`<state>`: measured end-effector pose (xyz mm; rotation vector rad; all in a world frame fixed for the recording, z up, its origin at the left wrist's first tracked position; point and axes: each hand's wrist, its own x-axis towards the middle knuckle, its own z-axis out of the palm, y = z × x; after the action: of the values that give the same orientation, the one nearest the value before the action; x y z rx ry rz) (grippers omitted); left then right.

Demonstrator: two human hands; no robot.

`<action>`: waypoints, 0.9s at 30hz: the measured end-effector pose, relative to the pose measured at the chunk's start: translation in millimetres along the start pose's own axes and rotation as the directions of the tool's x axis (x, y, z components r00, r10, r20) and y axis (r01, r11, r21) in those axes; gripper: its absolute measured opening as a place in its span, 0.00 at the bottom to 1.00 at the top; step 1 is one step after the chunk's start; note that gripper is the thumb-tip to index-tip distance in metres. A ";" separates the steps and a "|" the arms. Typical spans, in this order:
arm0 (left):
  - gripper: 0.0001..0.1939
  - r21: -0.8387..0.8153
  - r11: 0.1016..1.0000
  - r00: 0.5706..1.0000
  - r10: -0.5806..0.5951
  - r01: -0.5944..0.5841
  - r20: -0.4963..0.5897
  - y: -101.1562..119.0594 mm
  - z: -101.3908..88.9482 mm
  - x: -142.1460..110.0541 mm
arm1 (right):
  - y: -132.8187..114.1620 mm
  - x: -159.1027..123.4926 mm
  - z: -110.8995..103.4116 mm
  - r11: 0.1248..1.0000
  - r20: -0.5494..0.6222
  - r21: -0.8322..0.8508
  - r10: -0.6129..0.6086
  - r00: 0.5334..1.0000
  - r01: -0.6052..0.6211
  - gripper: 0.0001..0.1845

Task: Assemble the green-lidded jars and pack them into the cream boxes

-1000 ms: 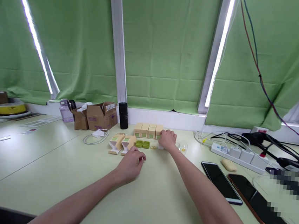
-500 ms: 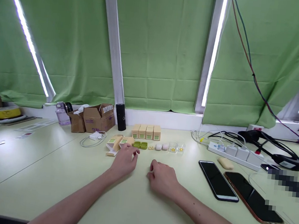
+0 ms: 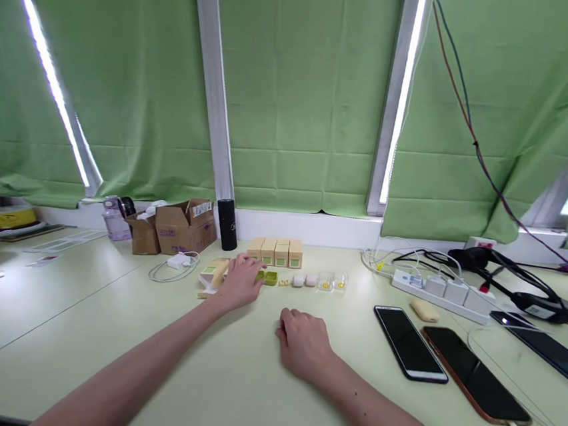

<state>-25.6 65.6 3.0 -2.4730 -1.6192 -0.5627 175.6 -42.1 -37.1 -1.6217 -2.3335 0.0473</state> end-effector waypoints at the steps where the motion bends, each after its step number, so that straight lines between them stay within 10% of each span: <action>1: 0.20 0.009 1.000 1.000 0.009 -0.009 0.024 2.7 4.3 5.6 | 0.4 0.0 0.0 1.000 0.000 0.000 -0.003 1.000 0.003 0.06; 13: 0.31 -0.056 0.998 0.987 0.009 0.000 0.159 0.7 32.1 39.5 | 3.5 0.8 0.5 1.000 0.002 0.017 -0.015 1.000 0.015 0.04; 27: 0.23 -0.350 0.887 0.953 0.261 -0.300 -0.156 41.5 -20.9 -41.3 | 24.4 5.6 -3.0 0.932 -0.084 0.345 0.146 0.986 -0.109 0.16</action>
<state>-7.6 6.7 10.5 -2.8148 -1.1684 -1.0127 196.9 -28.5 -37.8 -1.5543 -2.0019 0.3607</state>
